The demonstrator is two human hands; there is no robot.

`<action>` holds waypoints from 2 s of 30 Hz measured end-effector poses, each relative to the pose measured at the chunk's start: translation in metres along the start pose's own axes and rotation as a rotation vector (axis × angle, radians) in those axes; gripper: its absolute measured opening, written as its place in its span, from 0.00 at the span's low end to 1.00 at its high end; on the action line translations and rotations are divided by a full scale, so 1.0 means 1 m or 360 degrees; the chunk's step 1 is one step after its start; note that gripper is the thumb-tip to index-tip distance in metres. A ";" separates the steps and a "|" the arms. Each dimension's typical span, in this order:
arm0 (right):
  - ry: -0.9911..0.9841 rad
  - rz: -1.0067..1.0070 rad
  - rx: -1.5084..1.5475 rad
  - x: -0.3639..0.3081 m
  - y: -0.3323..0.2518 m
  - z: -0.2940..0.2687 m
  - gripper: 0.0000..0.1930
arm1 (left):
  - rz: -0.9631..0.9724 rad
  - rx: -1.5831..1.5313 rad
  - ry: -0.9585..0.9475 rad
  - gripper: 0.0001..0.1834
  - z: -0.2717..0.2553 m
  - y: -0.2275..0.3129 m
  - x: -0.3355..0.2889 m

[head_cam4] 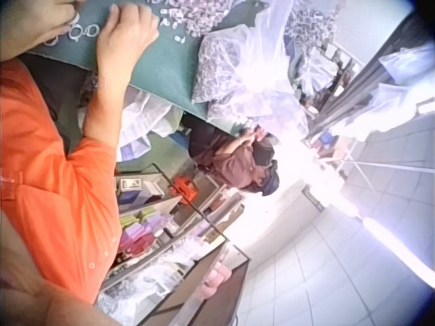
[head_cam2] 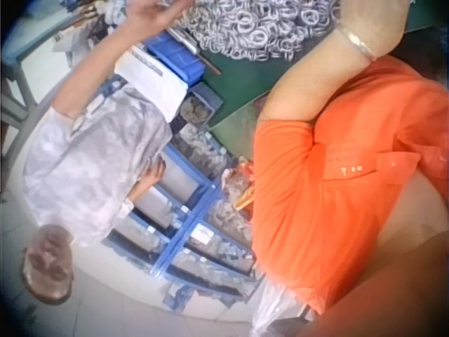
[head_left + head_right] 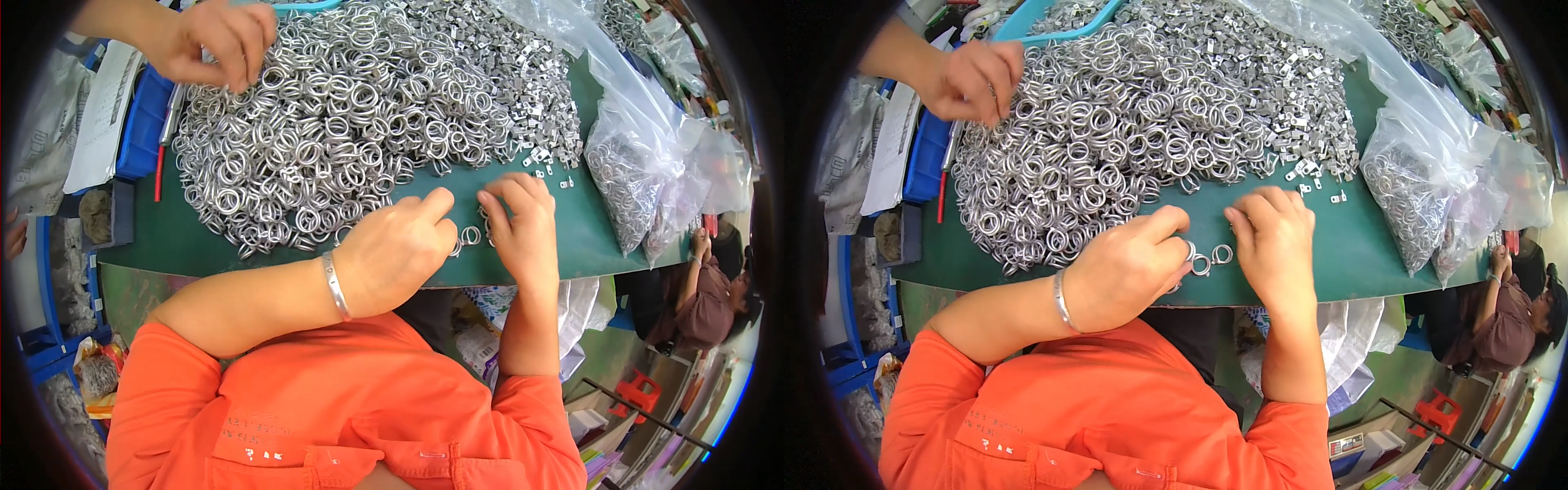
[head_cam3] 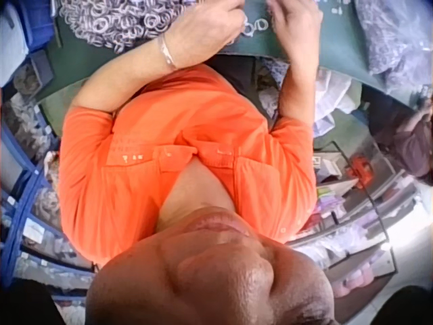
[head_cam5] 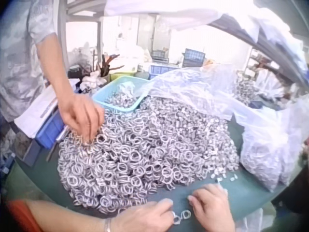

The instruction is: The person writes on a small white card using a red pen and places it inside a clear plastic bag. They then gather a large quantity of metal rings and tabs from the table surface and place them into the bag, before closing it by hand.

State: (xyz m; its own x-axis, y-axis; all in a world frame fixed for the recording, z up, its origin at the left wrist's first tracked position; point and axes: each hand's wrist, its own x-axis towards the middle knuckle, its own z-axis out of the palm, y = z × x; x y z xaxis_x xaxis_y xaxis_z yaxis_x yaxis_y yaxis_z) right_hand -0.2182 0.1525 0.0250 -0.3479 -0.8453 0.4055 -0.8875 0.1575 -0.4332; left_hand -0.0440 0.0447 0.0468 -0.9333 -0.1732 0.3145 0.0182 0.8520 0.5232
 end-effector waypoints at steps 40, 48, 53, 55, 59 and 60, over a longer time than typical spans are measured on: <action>0.0010 0.1162 0.1860 0.009 -0.013 -0.010 0.08 | 0.0004 -0.0274 0.0314 0.25 0.042 -0.010 -0.004; -0.0117 0.1156 0.1947 0.001 -0.022 -0.016 0.08 | 0.0028 -0.0531 0.0674 0.23 0.028 -0.009 0.004; -0.0040 0.0827 0.1724 -0.012 -0.046 -0.017 0.11 | -0.0107 -0.0974 0.0560 0.09 0.013 -0.005 0.002; 0.0024 0.0590 0.1779 -0.015 -0.053 -0.016 0.15 | -0.0436 -0.1743 0.0577 0.07 0.012 0.002 -0.001; 0.0106 -0.0045 0.1267 -0.015 -0.042 -0.011 0.19 | -0.0286 -0.1545 0.0540 0.06 0.008 -0.004 -0.010; 0.0138 -0.0105 0.1218 -0.016 -0.041 -0.008 0.20 | -0.0233 -0.1380 0.0570 0.08 0.008 -0.006 -0.011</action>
State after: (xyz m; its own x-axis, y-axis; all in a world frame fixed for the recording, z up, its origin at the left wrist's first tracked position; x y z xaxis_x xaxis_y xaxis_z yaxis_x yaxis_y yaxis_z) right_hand -0.1788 0.1638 0.0426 -0.3523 -0.7927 0.4976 -0.4621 -0.3150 -0.8290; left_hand -0.0365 0.0461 0.0337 -0.7844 -0.5133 0.3481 0.3041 0.1708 0.9372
